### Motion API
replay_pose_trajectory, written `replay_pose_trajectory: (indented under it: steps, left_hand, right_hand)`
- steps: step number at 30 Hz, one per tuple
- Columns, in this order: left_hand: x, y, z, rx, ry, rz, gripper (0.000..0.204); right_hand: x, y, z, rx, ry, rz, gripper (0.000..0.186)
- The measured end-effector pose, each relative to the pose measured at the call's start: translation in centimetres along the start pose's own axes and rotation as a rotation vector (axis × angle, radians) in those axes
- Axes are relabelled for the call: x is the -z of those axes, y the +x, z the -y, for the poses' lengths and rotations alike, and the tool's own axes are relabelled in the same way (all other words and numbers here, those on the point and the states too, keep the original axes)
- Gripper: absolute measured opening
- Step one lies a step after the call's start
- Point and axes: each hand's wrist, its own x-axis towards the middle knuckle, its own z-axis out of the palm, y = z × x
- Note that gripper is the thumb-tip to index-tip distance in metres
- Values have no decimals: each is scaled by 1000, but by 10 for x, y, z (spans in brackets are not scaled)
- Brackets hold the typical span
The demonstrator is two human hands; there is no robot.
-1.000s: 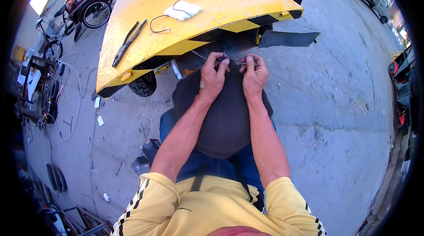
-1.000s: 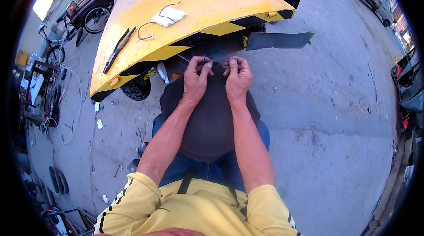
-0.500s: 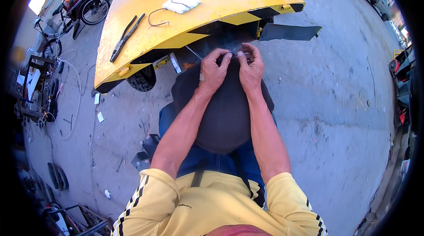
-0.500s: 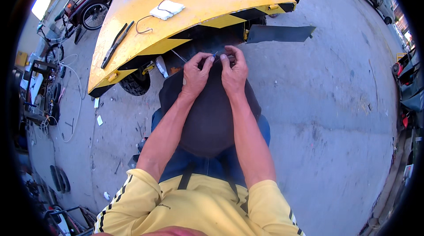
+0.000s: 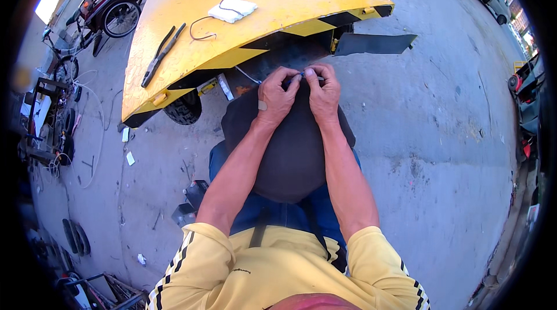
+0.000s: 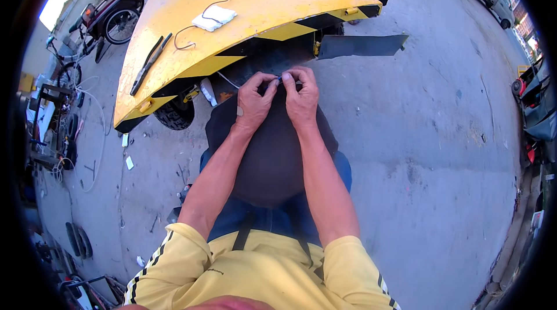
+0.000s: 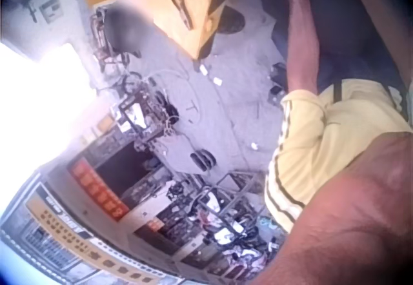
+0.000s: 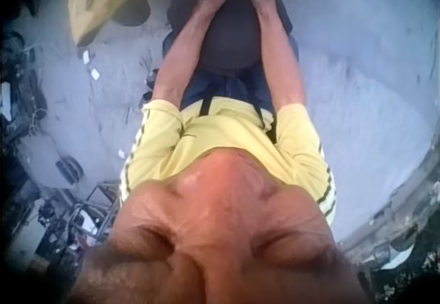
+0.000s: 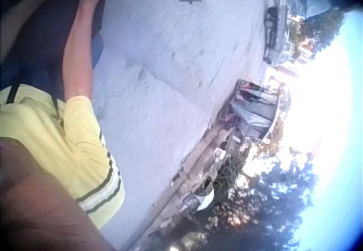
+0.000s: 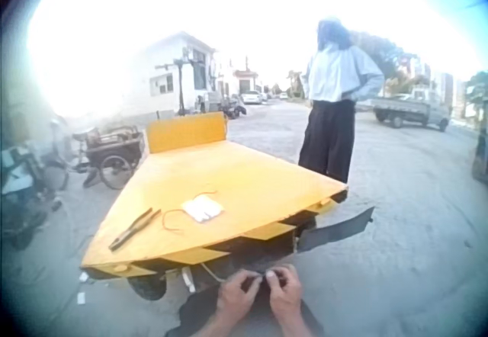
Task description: The person removes a battery from a yellow three-wheeled vehicle, uses pliers to strip and twist wires, and then reattaches the battery to the vehicle. The person also handles a seat cushion and places it back on the vehicle.
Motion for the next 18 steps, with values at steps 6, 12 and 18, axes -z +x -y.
replay_pose_trajectory:
  steps: [6,12,18]
  left_hand:
    - [2,0,-1,24,-35,10,13]
    - [3,6,-4,-140,-22,9,17]
    - [4,6,-1,-189,21,0,15]
  right_hand:
    - [2,-1,11,-35,-23,27,13]
    - [1,1,5,-50,59,30,15]
    - [1,-1,4,-59,70,31,16]
